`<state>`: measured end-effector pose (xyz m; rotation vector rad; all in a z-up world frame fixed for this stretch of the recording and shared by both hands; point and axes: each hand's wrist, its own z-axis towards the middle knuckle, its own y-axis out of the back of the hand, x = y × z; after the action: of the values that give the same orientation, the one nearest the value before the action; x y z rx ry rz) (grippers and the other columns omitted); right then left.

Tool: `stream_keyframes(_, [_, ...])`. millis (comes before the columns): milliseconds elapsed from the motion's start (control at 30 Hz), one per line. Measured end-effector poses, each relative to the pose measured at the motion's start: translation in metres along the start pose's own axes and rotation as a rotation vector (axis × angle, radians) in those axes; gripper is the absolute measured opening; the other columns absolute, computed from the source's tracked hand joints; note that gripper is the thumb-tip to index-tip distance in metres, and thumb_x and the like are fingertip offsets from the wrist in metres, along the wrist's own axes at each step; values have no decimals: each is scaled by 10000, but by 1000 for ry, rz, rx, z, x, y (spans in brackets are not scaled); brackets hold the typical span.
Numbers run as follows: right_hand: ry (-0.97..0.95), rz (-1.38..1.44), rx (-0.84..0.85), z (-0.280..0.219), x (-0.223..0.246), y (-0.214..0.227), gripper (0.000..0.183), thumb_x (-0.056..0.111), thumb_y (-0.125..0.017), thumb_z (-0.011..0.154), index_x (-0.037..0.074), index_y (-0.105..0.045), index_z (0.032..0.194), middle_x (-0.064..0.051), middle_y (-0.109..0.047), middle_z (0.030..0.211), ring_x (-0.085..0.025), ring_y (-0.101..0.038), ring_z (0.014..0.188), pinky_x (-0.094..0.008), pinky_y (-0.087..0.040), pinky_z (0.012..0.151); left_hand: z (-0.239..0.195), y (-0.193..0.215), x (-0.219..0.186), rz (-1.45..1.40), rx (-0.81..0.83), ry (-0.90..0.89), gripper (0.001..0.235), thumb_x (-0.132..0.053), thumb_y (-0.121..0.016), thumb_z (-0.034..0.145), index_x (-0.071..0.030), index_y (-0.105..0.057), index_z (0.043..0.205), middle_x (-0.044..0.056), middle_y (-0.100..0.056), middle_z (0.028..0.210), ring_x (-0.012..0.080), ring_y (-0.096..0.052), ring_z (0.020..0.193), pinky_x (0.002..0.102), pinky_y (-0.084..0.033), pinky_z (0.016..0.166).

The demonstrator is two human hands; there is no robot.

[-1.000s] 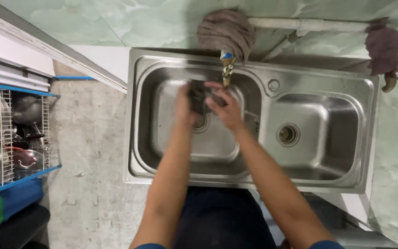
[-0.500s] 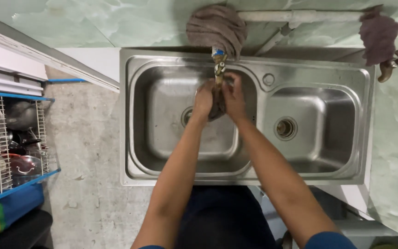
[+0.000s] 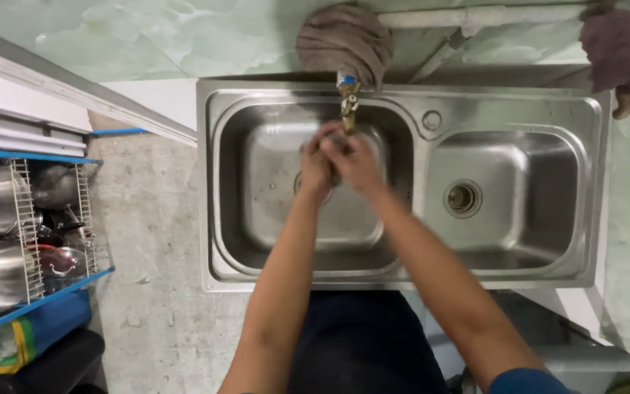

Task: The person places a blue bowl and a glass lid into a drying rack. They then pick up a dark cloth from the sink, turn on the tap, and wash the cloth under running water. After rinsing, they wring out the cloth and hang it on a pipe above the sink to dry.

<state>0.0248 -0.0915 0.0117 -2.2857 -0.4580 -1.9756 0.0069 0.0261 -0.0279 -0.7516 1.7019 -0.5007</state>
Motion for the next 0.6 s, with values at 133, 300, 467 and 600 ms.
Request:
stream_keyframes(133, [165,205,-264,1,-22,-44,265,280,-676,1048,18,-710,1074,31,-685,897,-109,-618,873,-280,-519,793,23,45,74,121,-240,141,428,-340,-489,1125,28,-693,1206,110,-717,1091,201,-670,935,371,-549,808])
stream_keyframes(300, [86,-134,-342,37,-21,-12,319,347,-705,1037,29,-690,1028,-41,-647,821,-172,-585,767,-321,-497,741,13,32,66,1235,-119,-186,375,-266,-406,1096,-61,-702,1201,229,-735,1064,415,-680,981,494,-497,889])
stream_keyframes(467, [119,2,197,28,60,47,457,347,-695,956,76,-547,1293,-27,-624,1151,-134,-559,1057,-300,-462,888,-13,-34,-42,1007,-121,-14,451,-398,-471,1074,-16,-710,1060,218,-730,910,356,-713,855,433,-525,783])
stream_keyframes(600, [-177,-418,714,27,49,82,422,369,-806,878,82,-718,1175,-42,-726,1080,-152,-644,1033,-308,-500,893,-13,-29,-70,1060,48,-117,398,-410,-599,1011,-33,-719,1048,133,-729,848,199,-720,791,361,-548,714])
